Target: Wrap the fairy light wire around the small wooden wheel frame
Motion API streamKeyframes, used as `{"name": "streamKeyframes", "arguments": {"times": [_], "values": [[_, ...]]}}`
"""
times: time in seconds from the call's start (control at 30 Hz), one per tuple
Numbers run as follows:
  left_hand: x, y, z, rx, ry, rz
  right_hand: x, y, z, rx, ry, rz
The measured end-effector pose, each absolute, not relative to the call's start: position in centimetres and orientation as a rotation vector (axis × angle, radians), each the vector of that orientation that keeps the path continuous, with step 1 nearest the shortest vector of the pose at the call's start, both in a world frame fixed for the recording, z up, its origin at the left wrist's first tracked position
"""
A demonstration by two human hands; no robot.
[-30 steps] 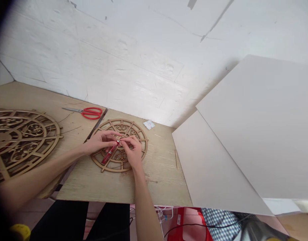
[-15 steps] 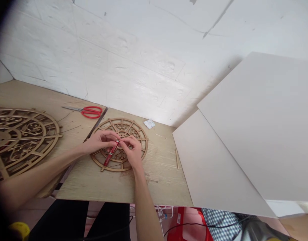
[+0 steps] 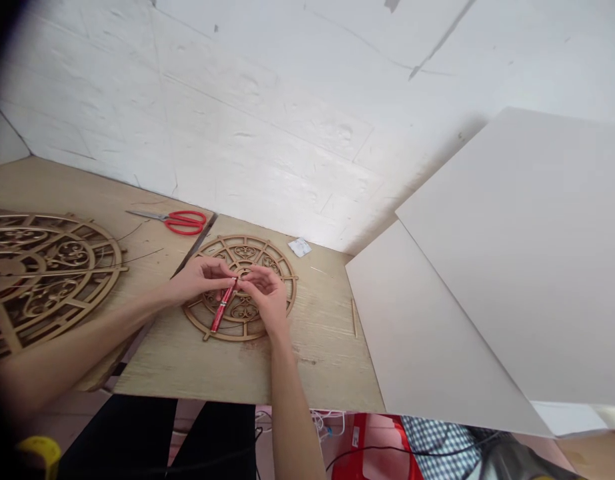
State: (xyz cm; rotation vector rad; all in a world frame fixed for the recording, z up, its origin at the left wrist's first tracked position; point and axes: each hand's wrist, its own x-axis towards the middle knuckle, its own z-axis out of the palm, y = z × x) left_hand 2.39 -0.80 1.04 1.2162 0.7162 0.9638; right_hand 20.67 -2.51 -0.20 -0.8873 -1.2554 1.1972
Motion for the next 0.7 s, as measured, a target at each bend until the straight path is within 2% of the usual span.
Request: {"name": "streamKeyframes", "arguments": {"times": [0.13,0.47,0.7], "values": [[2.1,-0.4,0.7,1.184,0.757,1.049,20.9,-2.3,-0.4,-0.831,-1.161,1.226],[2.2,0.0,0.5,0.964,0.776,1.159,21.3,-2.0,-0.7,-0.971,-1.192,1.017],[1.7,0.9,0.3,0.604,0.851,1.346,21.1,-2.5,-0.2,-0.939,-1.354,1.102]]}}
